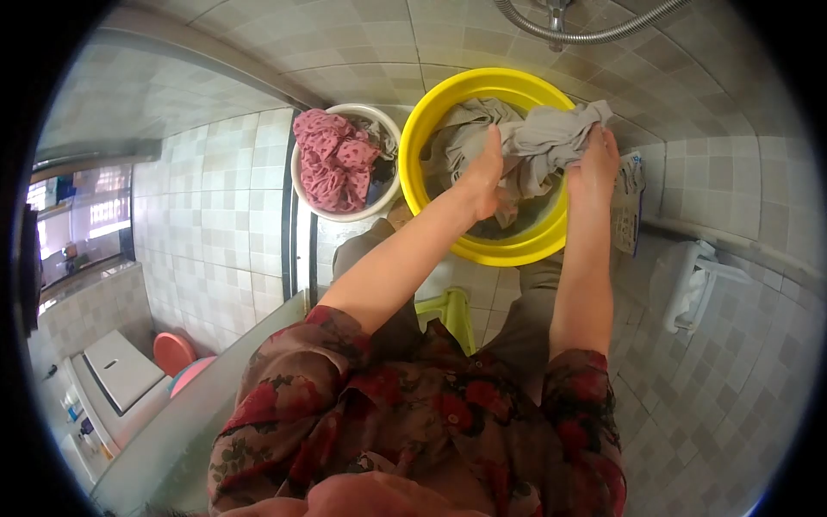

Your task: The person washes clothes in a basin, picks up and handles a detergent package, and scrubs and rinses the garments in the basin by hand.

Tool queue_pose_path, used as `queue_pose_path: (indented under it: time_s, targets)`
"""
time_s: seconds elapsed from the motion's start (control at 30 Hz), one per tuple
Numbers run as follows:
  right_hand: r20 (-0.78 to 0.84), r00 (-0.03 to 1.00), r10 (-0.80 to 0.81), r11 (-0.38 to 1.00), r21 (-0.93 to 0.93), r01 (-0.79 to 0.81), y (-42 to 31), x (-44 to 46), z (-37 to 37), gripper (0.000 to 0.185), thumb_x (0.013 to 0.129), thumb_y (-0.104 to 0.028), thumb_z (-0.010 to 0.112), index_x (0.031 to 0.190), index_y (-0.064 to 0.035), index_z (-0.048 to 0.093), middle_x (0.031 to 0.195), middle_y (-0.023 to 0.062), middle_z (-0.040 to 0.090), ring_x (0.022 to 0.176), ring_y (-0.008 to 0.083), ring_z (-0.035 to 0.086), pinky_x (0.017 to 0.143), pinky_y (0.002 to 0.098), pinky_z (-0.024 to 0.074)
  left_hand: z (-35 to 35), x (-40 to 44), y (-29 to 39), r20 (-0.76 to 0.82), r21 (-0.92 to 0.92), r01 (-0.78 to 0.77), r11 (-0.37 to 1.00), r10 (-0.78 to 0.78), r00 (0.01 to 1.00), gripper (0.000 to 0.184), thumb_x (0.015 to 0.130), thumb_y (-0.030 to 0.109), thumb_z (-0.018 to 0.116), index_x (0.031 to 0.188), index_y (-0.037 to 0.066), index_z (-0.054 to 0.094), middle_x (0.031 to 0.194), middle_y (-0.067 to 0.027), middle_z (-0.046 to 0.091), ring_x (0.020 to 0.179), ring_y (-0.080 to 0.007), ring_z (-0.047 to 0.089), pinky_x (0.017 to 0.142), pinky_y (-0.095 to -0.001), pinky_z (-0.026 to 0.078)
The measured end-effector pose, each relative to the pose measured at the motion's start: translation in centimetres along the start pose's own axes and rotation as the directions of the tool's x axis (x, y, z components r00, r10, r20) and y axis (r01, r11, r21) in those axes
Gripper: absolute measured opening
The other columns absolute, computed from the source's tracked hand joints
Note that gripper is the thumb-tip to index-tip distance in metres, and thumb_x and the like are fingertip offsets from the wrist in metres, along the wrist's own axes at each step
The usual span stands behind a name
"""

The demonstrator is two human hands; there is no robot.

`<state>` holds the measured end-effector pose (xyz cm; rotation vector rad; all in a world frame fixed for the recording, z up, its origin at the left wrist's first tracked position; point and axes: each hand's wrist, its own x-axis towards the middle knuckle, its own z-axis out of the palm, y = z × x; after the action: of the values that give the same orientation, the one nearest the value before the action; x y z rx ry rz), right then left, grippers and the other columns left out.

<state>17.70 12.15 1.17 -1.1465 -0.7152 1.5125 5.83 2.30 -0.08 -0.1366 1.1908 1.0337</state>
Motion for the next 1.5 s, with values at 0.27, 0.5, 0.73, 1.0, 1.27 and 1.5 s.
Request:
queue_pose_path:
  time_s: [0.27,0.5,0.73,1.0,1.27,1.5]
  targets:
    - [0.55,0.8,-0.239,0.705,-0.469,0.533,1.7,-14.8,5.4,0.015,0.089,-0.016,0.053,0.095,-0.0019,0.055,0.081,0.0121,0.06,0.08,0.0183,0.06,0.071,0.0331,0.046,-3.1,2.0,1.1,0.512,-0.554,-0.098,0.827,0.431,0.743,0.079,0.085,0.075,0.023,0.122,0.01,0.047,0.11,-0.0071,0.058,0.11,-0.0243,0.048,0.087,-0.0452,0.045]
    - [0.246,0.901,-0.357,0.371,-0.848,0.379,2.5,-1.0,2.5,0.026,0.086,-0.034,0.056,0.086,-0.0089,0.059,0.076,0.0185,0.062,0.063,0.0301,0.054,0.061,0.0387,0.0445,0.6,-1.5,-0.1,0.049,-0.143,-0.424,0.894,0.434,0.899,0.034,0.094,0.031,0.043,0.12,0.011,0.051,0.108,-0.0067,0.06,0.099,-0.0227,0.058,0.084,-0.0409,0.049]
    - [0.633,0.592,-0.499,0.216,-0.57,0.793,4.3,-10.5,5.2,0.035,0.08,-0.039,0.064,0.079,-0.0044,0.057,0.068,0.0202,0.057,0.065,0.0371,0.057,0.056,0.0416,0.0435,-3.7,2.4,-1.1,0.549,-0.675,0.012,0.737,0.491,0.676,0.025,0.094,0.028,0.044,0.108,0.012,0.057,0.104,-0.0051,0.062,0.093,-0.0196,0.061,0.081,-0.0367,0.05]
    - [0.56,0.574,-0.597,0.175,-0.607,0.775,2.4,-1.5,1.9,0.016,0.081,-0.01,0.057,0.095,-0.0031,0.06,0.081,0.0139,0.063,0.073,0.0283,0.063,0.066,0.0351,0.0486,-1.2,-1.7,1.6,0.308,-0.479,-0.027,0.877,0.197,0.931,0.036,0.091,0.03,0.05,0.119,0.007,0.054,0.115,-0.0094,0.059,0.103,-0.0241,0.058,0.089,-0.0408,0.047]
    - [0.392,0.92,0.032,0.93,-0.348,0.116,2.1,-5.8,3.5,0.023,0.093,-0.019,0.049,0.104,-0.0023,0.059,0.098,0.0049,0.06,0.088,0.0148,0.058,0.079,0.0288,0.0476,-0.8,-3.0,3.5,0.218,-0.524,-0.019,0.852,0.156,0.963,0.064,0.093,0.057,0.031,0.137,0.012,0.037,0.135,-0.0105,0.045,0.127,-0.0297,0.038,0.106,-0.0578,0.023]
    - [0.817,0.525,-0.239,0.444,-0.389,0.807,1.7,-14.0,7.1,0.011,0.076,-0.012,0.061,0.073,-0.003,0.054,0.075,0.0135,0.056,0.068,0.0332,0.056,0.061,0.0378,0.0449,-5.0,3.5,0.9,0.387,-0.356,-0.597,0.719,0.695,0.606,0.048,0.093,0.054,0.039,0.114,0.012,0.052,0.104,-0.008,0.058,0.089,-0.0219,0.056,0.077,-0.0356,0.048]
